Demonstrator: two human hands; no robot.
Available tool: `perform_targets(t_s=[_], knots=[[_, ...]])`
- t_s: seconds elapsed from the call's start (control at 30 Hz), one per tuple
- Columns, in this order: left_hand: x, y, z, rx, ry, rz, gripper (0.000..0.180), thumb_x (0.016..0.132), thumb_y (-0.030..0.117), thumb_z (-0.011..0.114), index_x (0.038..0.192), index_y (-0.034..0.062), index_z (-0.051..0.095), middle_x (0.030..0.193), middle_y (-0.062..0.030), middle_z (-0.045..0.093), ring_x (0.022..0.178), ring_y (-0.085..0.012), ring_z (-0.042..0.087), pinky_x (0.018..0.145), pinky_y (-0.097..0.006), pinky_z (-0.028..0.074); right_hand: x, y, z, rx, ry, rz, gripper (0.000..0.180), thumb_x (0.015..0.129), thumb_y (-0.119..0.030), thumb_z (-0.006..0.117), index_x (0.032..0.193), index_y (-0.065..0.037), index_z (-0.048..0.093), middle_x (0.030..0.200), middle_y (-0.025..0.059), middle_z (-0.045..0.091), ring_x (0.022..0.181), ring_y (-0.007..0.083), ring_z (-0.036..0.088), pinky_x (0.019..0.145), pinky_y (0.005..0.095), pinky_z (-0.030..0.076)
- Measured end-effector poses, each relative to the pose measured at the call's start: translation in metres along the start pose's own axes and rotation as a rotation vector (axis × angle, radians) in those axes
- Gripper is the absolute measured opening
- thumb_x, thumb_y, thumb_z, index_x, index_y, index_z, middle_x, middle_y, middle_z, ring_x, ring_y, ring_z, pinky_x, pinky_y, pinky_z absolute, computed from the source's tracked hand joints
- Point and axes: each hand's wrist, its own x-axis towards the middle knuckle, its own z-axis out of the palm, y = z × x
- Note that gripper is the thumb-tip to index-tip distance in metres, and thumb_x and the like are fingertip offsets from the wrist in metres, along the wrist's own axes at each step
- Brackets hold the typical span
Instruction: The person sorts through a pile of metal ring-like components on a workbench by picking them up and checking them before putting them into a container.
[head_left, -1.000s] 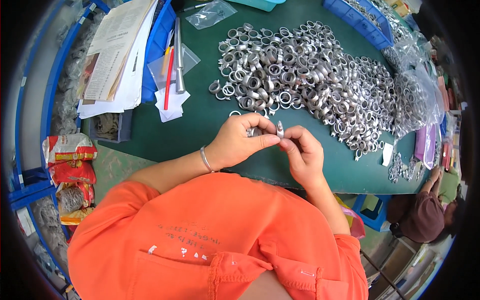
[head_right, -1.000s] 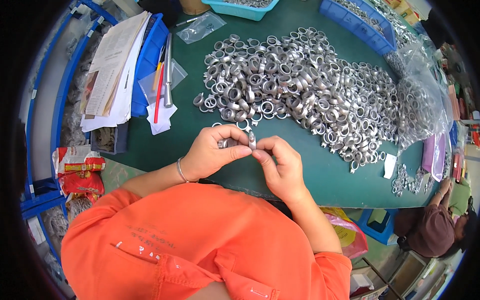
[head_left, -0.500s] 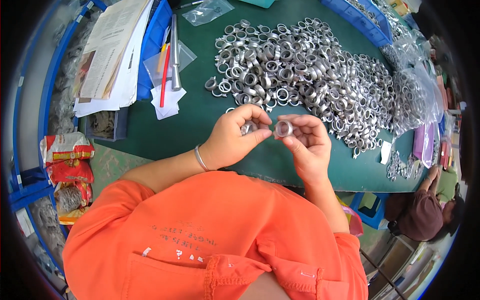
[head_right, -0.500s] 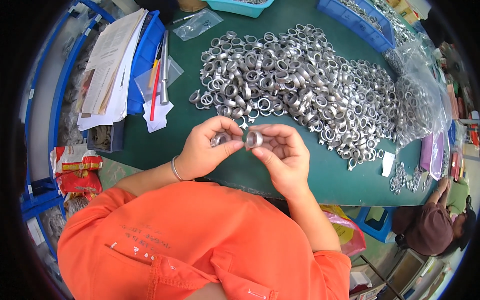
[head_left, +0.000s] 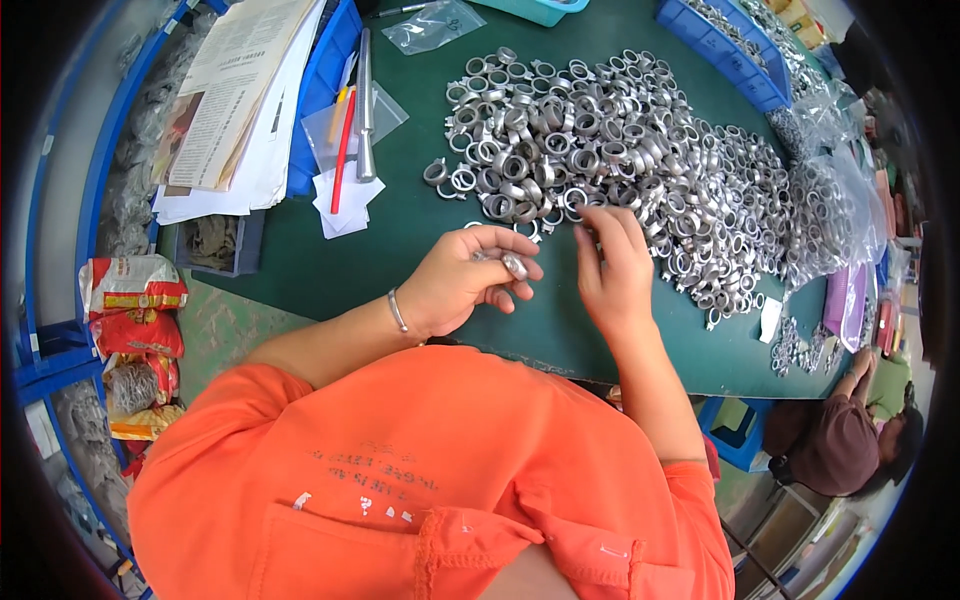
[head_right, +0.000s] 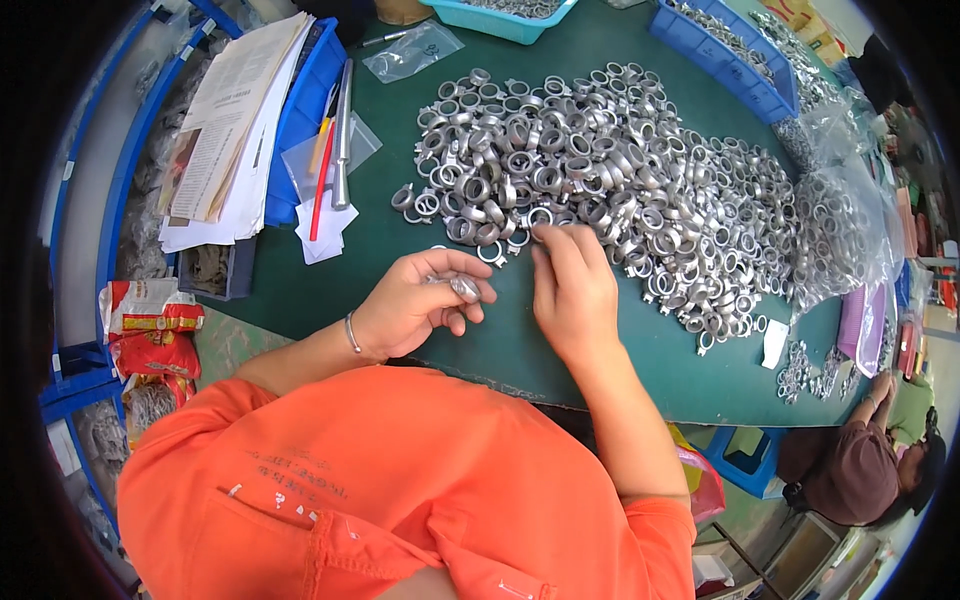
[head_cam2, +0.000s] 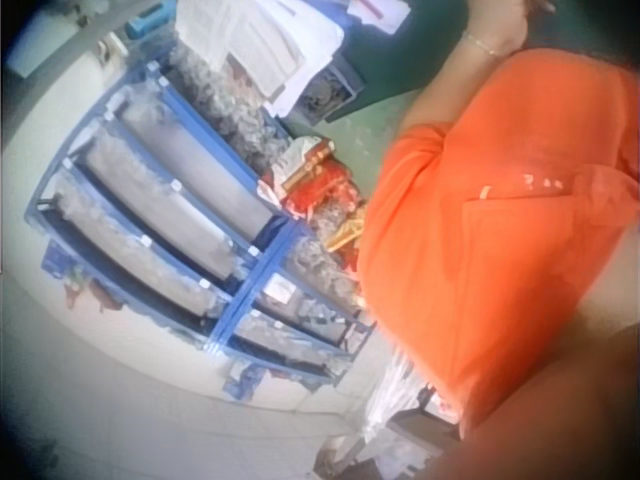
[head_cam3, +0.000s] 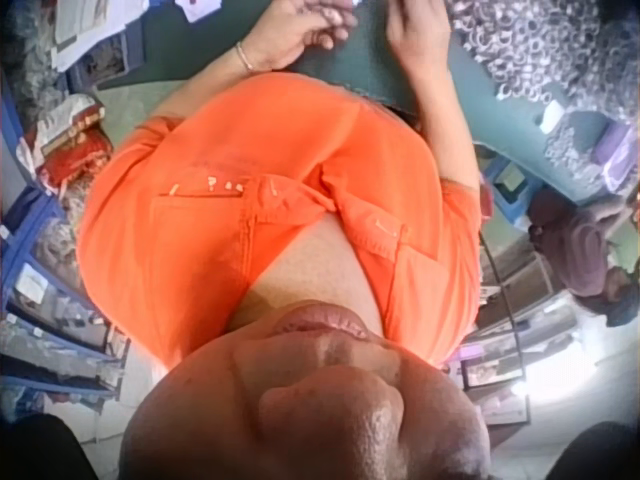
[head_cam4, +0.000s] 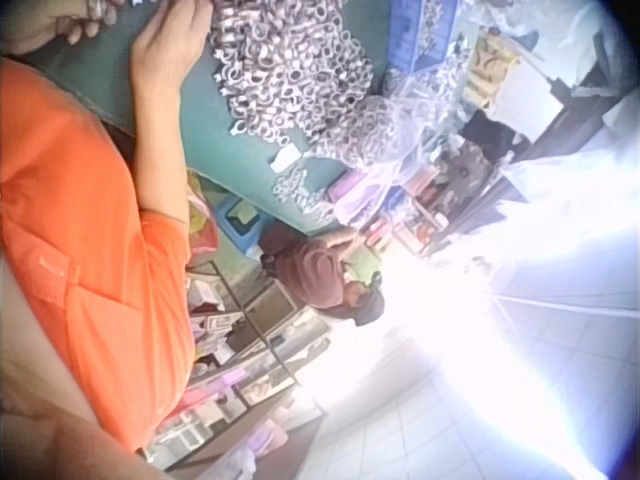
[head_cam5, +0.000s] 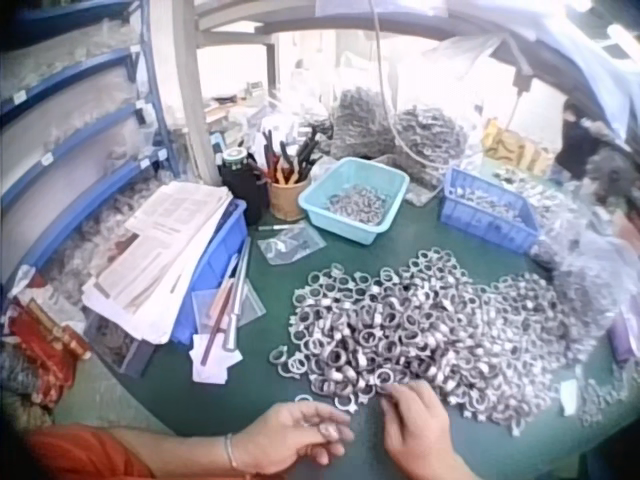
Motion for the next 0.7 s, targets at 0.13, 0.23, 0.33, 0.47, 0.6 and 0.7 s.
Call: perform_targets(t_s=[0.13, 0.23, 0.33, 0.47, 0.6, 0.7], knots=[[-0.002, 0.008, 0.003, -0.105, -0.009, -0.035, 0.019, 0.082, 0.003, 0.052, 0.100, -0.0013, 0.054, 0.083, -0.0108, 0.058, 0.067, -0.0135, 0.057, 0.052, -0.022, 0.046, 0.003, 0.018, 0.012, -0.278, -0.084, 0.020, 0.012, 0.074, 0.002, 0.060, 0.085, -0.001, 0.058, 0.079, 0.0106, 0.052, 0.069, 0.0259, 0.054, 0.060, 0.0324, 0.045], [-0.001, 0.005, -0.005, -0.071, -0.026, -0.005, 0.018, 0.082, 0.005, 0.054, 0.099, -0.0008, 0.055, 0.074, -0.0073, 0.055, 0.061, -0.0101, 0.053, 0.047, -0.020, 0.041, -0.004, 0.018, 0.009, 0.072, -0.099, 0.162, 0.013, 0.074, 0.001, 0.062, 0.086, -0.003, 0.058, 0.077, 0.0095, 0.051, 0.066, 0.0237, 0.053, 0.060, 0.0300, 0.045], [0.001, 0.001, -0.008, 0.078, 0.000, 0.013, 0.017, 0.082, 0.007, 0.057, 0.096, -0.0013, 0.056, 0.069, -0.0037, 0.052, 0.055, -0.0071, 0.048, 0.043, -0.019, 0.036, -0.015, 0.009, 0.004, 0.599, -0.198, 0.498, 0.008, 0.080, -0.001, 0.060, 0.086, -0.002, 0.055, 0.077, 0.0006, 0.052, 0.068, 0.0090, 0.050, 0.061, 0.0215, 0.042], [0.005, -0.001, 0.006, 0.241, 0.008, 0.113, 0.016, 0.081, 0.009, 0.062, 0.092, -0.0011, 0.058, 0.070, -0.0016, 0.053, 0.052, -0.0055, 0.045, 0.043, -0.018, 0.033, -0.025, -0.007, -0.001, 0.792, -0.220, 0.406, 0.005, 0.083, -0.001, 0.057, 0.086, 0.000, 0.053, 0.080, 0.0000, 0.053, 0.070, 0.0064, 0.048, 0.062, 0.0193, 0.040], [0.010, -0.002, 0.011, 0.549, 0.041, 0.529, 0.009, 0.078, 0.005, 0.065, 0.086, 0.0009, 0.062, 0.076, -0.0021, 0.057, 0.061, -0.0064, 0.049, 0.053, -0.019, 0.038, -0.032, -0.010, -0.001, 0.892, -0.179, 0.403, 0.007, 0.087, -0.002, 0.051, 0.093, 0.001, 0.052, 0.085, 0.0052, 0.057, 0.071, 0.0110, 0.054, 0.063, 0.0223, 0.045], [0.007, -0.001, 0.010, 0.669, 0.009, 0.645, 0.008, 0.076, 0.002, 0.065, 0.083, 0.0015, 0.062, 0.080, -0.0025, 0.058, 0.071, -0.0078, 0.052, 0.063, -0.021, 0.041, -0.030, -0.010, -0.002, 1.141, -0.165, 0.586, 0.013, 0.089, -0.005, 0.048, 0.100, 0.002, 0.050, 0.088, 0.0082, 0.058, 0.075, 0.0130, 0.057, 0.063, 0.0246, 0.048]])
